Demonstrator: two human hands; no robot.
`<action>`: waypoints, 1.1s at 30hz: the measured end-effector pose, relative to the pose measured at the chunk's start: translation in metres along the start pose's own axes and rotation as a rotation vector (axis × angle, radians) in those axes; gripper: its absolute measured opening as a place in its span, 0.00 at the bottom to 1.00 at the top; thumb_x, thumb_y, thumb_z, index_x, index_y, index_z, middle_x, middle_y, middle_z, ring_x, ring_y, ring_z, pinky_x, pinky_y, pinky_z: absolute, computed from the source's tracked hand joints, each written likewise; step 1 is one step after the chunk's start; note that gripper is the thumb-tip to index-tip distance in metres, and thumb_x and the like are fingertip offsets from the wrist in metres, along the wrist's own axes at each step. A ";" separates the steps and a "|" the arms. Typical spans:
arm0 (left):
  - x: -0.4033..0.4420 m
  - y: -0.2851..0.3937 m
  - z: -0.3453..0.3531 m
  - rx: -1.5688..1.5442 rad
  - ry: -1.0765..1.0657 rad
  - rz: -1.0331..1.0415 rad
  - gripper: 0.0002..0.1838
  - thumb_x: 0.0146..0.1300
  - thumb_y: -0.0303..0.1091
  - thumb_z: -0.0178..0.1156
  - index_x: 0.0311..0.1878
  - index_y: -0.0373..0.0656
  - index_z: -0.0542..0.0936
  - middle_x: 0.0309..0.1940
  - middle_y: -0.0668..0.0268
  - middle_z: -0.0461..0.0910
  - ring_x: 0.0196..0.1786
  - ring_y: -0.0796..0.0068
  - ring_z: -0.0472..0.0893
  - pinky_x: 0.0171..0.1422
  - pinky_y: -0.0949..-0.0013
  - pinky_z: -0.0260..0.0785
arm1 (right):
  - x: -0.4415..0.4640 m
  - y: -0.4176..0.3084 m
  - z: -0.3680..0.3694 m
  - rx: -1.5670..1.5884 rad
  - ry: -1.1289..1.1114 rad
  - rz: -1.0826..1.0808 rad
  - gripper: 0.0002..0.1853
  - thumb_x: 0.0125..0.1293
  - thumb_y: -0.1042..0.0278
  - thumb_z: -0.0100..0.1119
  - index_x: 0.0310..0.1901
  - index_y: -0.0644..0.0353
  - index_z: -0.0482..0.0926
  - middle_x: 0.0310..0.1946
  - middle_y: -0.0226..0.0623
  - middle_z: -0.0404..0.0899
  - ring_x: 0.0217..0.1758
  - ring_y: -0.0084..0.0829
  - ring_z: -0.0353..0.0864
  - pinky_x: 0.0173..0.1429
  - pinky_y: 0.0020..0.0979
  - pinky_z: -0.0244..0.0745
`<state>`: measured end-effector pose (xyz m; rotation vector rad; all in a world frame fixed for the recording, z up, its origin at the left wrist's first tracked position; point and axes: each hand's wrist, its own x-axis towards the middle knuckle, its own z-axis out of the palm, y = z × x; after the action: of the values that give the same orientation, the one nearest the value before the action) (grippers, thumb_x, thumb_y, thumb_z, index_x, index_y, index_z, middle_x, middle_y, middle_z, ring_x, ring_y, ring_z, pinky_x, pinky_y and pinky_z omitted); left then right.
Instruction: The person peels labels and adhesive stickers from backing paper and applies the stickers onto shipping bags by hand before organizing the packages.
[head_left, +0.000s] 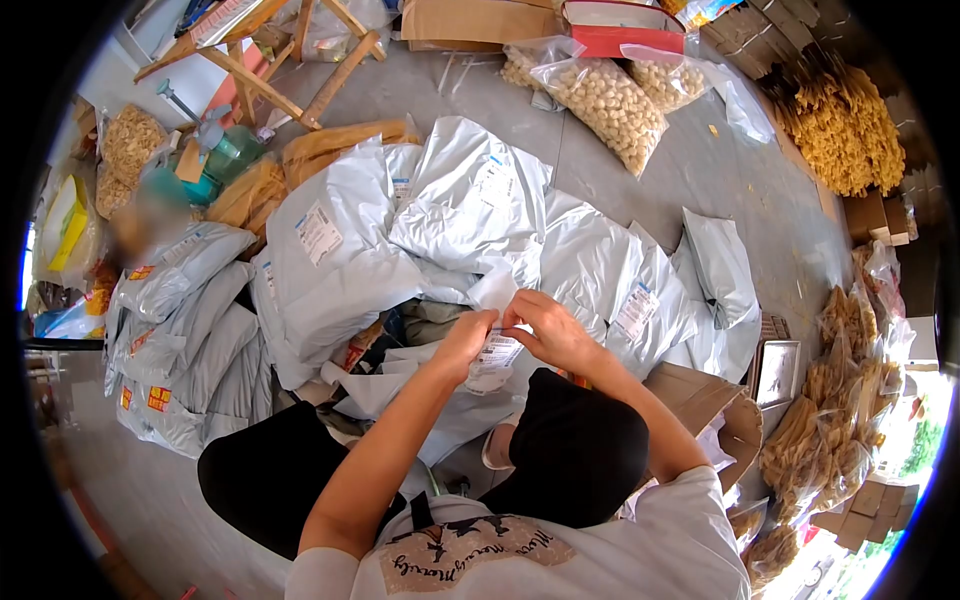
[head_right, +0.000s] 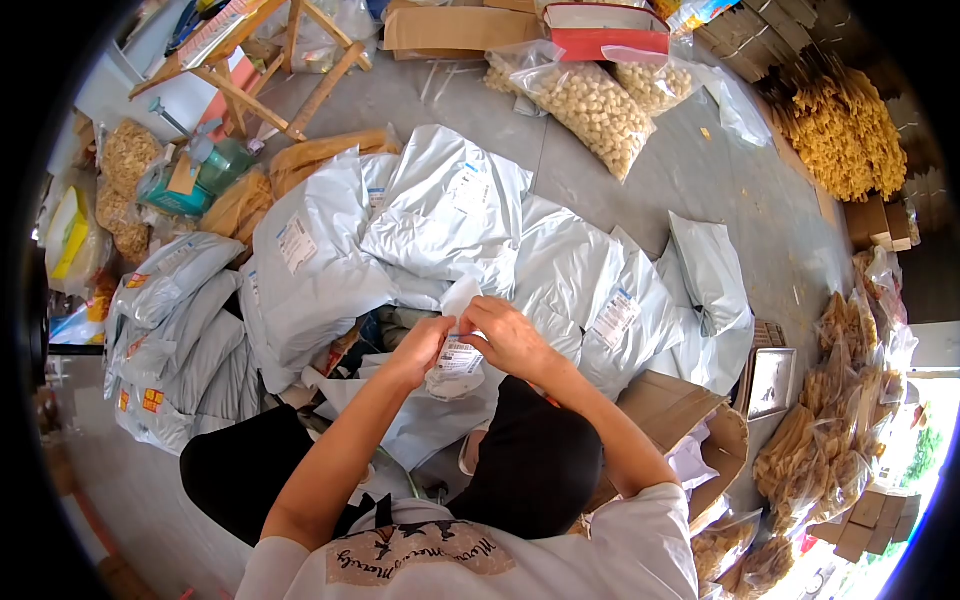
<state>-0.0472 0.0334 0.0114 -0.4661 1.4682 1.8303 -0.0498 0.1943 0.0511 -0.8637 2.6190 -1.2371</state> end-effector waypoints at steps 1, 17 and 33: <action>0.004 -0.006 -0.004 0.000 -0.001 0.000 0.15 0.59 0.38 0.46 0.22 0.40 0.73 0.20 0.69 0.70 0.23 0.79 0.69 0.27 0.71 0.58 | 0.001 0.000 0.000 -0.044 0.010 -0.052 0.10 0.47 0.78 0.62 0.31 0.63 0.72 0.29 0.39 0.71 0.36 0.39 0.73 0.40 0.34 0.70; 0.017 -0.121 -0.119 -0.225 0.211 -0.155 0.21 0.60 0.40 0.41 0.42 0.31 0.73 0.33 0.56 0.79 0.35 0.64 0.81 0.38 0.69 0.72 | -0.015 0.123 -0.100 0.075 0.720 0.371 0.04 0.54 0.81 0.55 0.31 0.66 0.71 0.23 0.30 0.73 0.27 0.17 0.70 0.33 0.20 0.67; -0.005 -0.137 -0.090 0.141 0.104 -0.230 0.20 0.63 0.43 0.48 0.31 0.31 0.77 0.25 0.64 0.77 0.28 0.78 0.75 0.35 0.72 0.68 | -0.022 0.315 -0.060 -0.228 -0.036 0.676 0.12 0.50 0.76 0.58 0.37 0.61 0.70 0.31 0.37 0.74 0.37 0.34 0.75 0.43 0.31 0.67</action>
<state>0.0413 -0.0428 -0.1034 -0.6402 1.5330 1.5317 -0.1917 0.4052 -0.1449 0.0144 2.6904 -0.7415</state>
